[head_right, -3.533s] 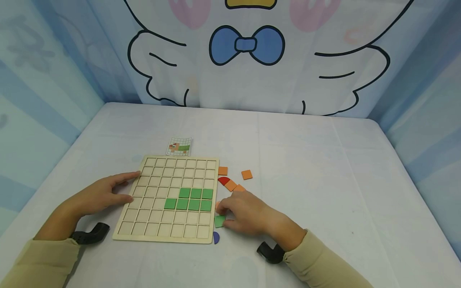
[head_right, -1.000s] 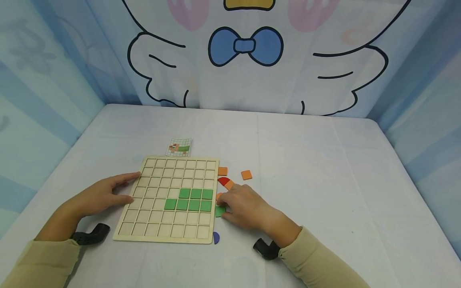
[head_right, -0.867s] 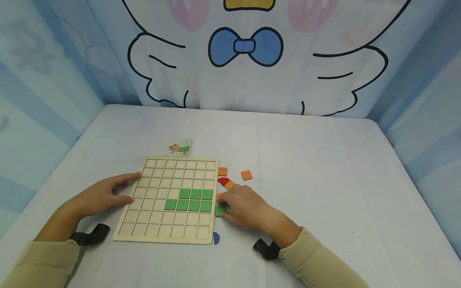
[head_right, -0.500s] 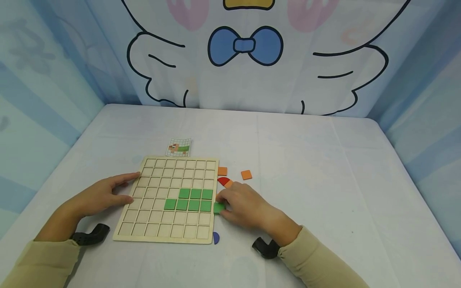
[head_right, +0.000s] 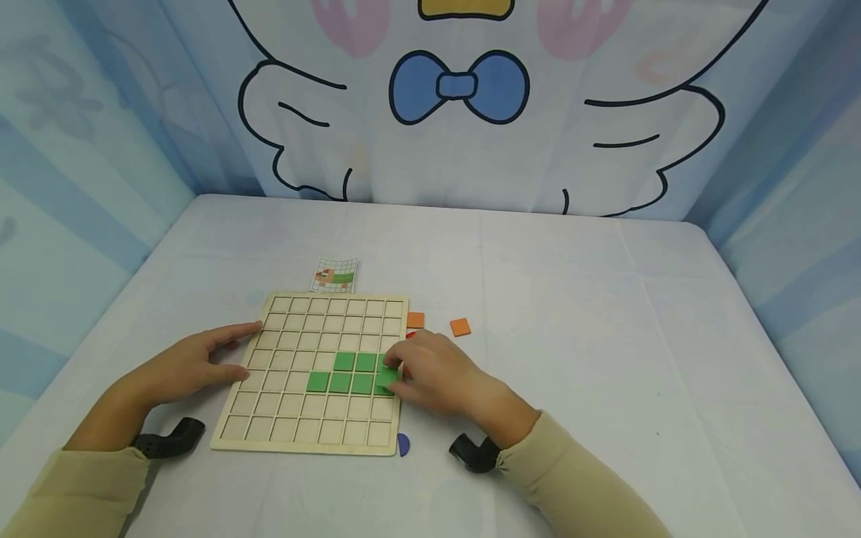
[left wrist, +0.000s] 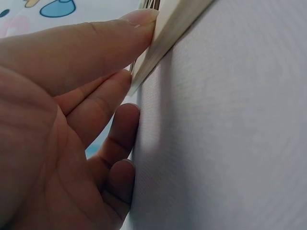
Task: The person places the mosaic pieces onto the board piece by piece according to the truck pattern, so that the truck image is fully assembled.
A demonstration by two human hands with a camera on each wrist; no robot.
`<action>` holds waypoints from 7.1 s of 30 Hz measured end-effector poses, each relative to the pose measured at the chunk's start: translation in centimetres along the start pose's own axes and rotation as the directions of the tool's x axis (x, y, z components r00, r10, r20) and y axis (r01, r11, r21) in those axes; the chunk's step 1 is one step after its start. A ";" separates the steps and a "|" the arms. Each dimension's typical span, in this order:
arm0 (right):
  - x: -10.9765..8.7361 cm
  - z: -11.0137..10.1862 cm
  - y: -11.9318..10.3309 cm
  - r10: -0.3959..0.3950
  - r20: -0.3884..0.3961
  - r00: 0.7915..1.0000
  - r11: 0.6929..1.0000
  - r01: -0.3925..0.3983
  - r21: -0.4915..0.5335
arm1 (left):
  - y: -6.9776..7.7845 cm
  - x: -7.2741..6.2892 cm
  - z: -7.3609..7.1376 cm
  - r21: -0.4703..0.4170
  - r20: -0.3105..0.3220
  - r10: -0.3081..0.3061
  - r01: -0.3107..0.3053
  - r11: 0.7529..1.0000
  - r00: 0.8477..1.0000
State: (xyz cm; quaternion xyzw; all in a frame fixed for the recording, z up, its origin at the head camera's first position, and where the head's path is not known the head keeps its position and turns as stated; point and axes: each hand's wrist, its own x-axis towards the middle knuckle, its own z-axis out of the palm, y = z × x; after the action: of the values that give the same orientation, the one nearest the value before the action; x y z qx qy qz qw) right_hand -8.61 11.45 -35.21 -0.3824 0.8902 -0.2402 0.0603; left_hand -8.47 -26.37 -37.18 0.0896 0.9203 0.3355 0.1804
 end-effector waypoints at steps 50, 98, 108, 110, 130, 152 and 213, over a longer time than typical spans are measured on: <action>8.0 2.7 -3.1 -0.001 0.098 0.995 0.995 0.011 -0.103 | 0.1 0.0 -0.1 -0.009 0.003 0.002 -0.002 1.000 1.000; 8.8 3.6 -3.7 0.079 0.109 0.991 0.984 -0.060 -0.170 | 0.0 0.0 0.0 -0.015 0.005 0.007 -0.007 1.000 1.000; 8.9 3.6 -3.6 0.070 0.113 0.991 0.988 -0.054 -0.142 | 0.0 0.0 0.0 0.002 -0.006 0.024 -0.024 1.000 1.000; 8.9 3.6 -3.6 0.064 0.108 0.992 0.989 -0.049 -0.140 | 0.0 0.0 0.0 0.009 -0.007 0.026 -0.026 1.000 1.000; 8.8 3.6 -3.5 0.060 0.102 0.993 0.991 -0.047 -0.125 | -0.1 0.1 0.0 0.001 0.002 0.009 -0.009 1.000 1.000; 8.9 3.5 -3.7 0.062 0.123 0.990 0.991 -0.046 -0.126 | -0.2 0.0 0.1 0.006 -0.001 0.000 0.000 1.000 1.000; 1.6 -1.9 1.6 0.214 0.155 0.964 0.973 -0.224 0.047 | -0.1 0.1 0.0 -0.016 0.005 0.012 -0.012 1.000 1.000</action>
State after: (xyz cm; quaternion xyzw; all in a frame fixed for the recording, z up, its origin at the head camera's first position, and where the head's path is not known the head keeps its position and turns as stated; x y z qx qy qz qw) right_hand -11.31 11.97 -34.12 -0.2963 0.9118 -0.2313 0.1652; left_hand -8.54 -26.46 -37.25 0.0947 0.9165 0.3436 0.1815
